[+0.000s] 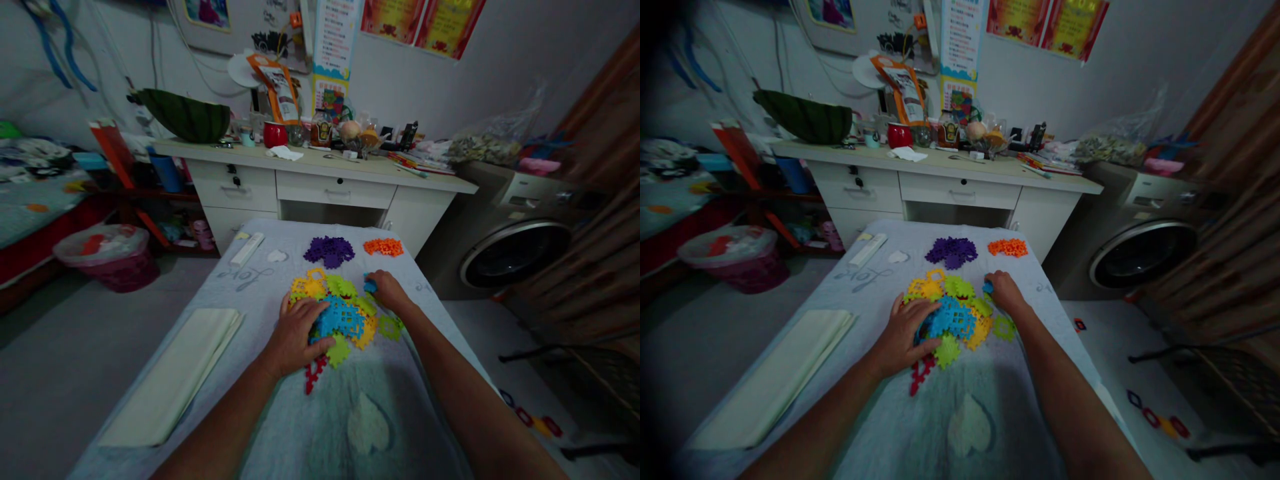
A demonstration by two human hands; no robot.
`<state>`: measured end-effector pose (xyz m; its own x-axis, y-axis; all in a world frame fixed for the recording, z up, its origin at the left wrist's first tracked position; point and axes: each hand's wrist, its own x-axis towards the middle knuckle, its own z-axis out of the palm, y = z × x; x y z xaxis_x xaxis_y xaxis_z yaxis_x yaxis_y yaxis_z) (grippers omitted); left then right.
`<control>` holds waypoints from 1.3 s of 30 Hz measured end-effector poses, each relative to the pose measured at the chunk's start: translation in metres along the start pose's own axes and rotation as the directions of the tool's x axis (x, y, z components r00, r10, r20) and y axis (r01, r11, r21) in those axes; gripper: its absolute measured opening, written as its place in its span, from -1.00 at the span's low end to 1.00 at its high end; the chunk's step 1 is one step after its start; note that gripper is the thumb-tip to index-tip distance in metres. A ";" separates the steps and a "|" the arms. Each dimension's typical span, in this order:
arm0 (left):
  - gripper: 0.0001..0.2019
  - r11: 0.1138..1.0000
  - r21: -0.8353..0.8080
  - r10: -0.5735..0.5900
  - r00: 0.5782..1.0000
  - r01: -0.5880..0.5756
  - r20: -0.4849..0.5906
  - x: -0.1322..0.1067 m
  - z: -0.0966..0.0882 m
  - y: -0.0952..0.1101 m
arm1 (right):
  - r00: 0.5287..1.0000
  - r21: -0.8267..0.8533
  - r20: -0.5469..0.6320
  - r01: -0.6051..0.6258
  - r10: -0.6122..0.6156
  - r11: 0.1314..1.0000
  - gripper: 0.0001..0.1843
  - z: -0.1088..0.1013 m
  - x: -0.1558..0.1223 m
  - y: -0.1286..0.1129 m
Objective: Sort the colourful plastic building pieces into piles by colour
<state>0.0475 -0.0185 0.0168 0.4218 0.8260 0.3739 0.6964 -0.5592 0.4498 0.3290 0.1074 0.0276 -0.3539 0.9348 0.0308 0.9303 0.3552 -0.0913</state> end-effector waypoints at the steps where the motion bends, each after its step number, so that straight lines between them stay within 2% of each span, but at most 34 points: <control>1: -0.45 1.000 -0.015 -0.002 1.000 0.002 0.002 0.000 -0.001 0.000 | 1.000 -0.008 -0.002 -0.007 0.007 1.000 -0.62 0.000 -0.001 0.000; 3: -0.59 0.999 -0.026 -0.036 0.999 0.036 -0.014 0.000 -0.001 -0.001 | 1.000 -0.017 0.002 -0.010 0.010 1.000 -0.61 -0.001 -0.003 0.000; 6: -0.66 0.988 0.043 -0.147 0.986 0.151 -0.078 0.000 0.000 -0.007 | 1.000 0.020 -0.009 -0.017 0.017 1.000 -0.63 -0.007 -0.007 -0.001; 9: -0.69 0.948 0.148 -0.259 0.954 0.281 -0.151 0.000 0.000 -0.015 | 0.996 0.182 -0.092 0.005 0.012 0.983 -0.57 -0.019 -0.012 -0.008; 13: -0.64 0.866 0.249 -0.376 0.893 0.433 -0.246 0.000 0.000 -0.025 | 0.981 0.484 -0.174 0.156 -0.080 0.861 -0.46 -0.038 -0.017 -0.037; 16: -0.59 0.812 0.275 -0.447 0.851 0.515 -0.276 0.000 0.000 -0.032 | 0.966 0.600 -0.176 0.259 -0.190 0.757 -0.46 -0.042 -0.021 -0.067; 18: -0.59 0.807 0.260 -0.460 0.841 0.530 -0.285 0.000 0.001 -0.036 | 0.953 0.607 -0.180 0.303 -0.244 0.735 -0.38 -0.037 -0.024 -0.085; 20: -0.60 0.836 0.226 -0.428 0.852 0.500 -0.300 0.001 0.000 -0.037 | 0.941 0.574 -0.183 0.337 -0.284 0.746 -0.24 -0.028 -0.030 -0.099; 22: -0.61 0.891 0.183 -0.352 0.886 0.416 -0.303 0.001 -0.001 -0.035 | 0.935 0.518 -0.179 0.354 -0.306 0.779 -0.13 -0.018 -0.039 -0.107; 24: -0.61 0.944 0.140 -0.255 0.929 0.299 -0.267 0.002 -0.001 -0.029 | 0.935 0.452 -0.158 0.355 -0.318 0.818 -0.16 -0.012 -0.050 -0.111; 27: -0.59 0.984 0.092 -0.138 0.977 0.154 -0.160 0.002 0.001 -0.020 | 0.934 0.358 -0.110 0.357 -0.341 0.863 -0.41 -0.010 -0.063 -0.108; 30: -0.61 0.989 0.093 -0.107 0.988 0.118 -0.108 0.002 0.005 -0.017 | 0.944 0.265 -0.085 0.331 -0.320 0.906 -0.61 -0.014 -0.071 -0.092; 35: -0.79 0.951 0.185 -0.221 0.962 0.249 -0.163 0.000 0.002 -0.025 | 0.971 0.184 -0.103 0.234 -0.218 0.955 -0.63 -0.015 -0.078 -0.052; 37: -0.78 0.921 0.236 -0.263 0.942 0.310 -0.209 -0.001 0.000 -0.028 | 0.982 0.145 -0.110 0.166 -0.151 0.975 -0.62 -0.018 -0.080 -0.044; 39: -0.76 0.899 0.263 -0.287 0.925 0.349 -0.249 -0.001 0.001 -0.028 | 0.990 0.097 -0.109 0.102 -0.092 0.990 -0.61 -0.024 -0.083 -0.046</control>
<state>0.0279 -0.0034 0.0032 0.0460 0.9068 0.4191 0.9263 -0.1957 0.3219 0.3174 0.0139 0.0527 -0.4250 0.8931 0.1476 0.8755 0.4470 -0.1834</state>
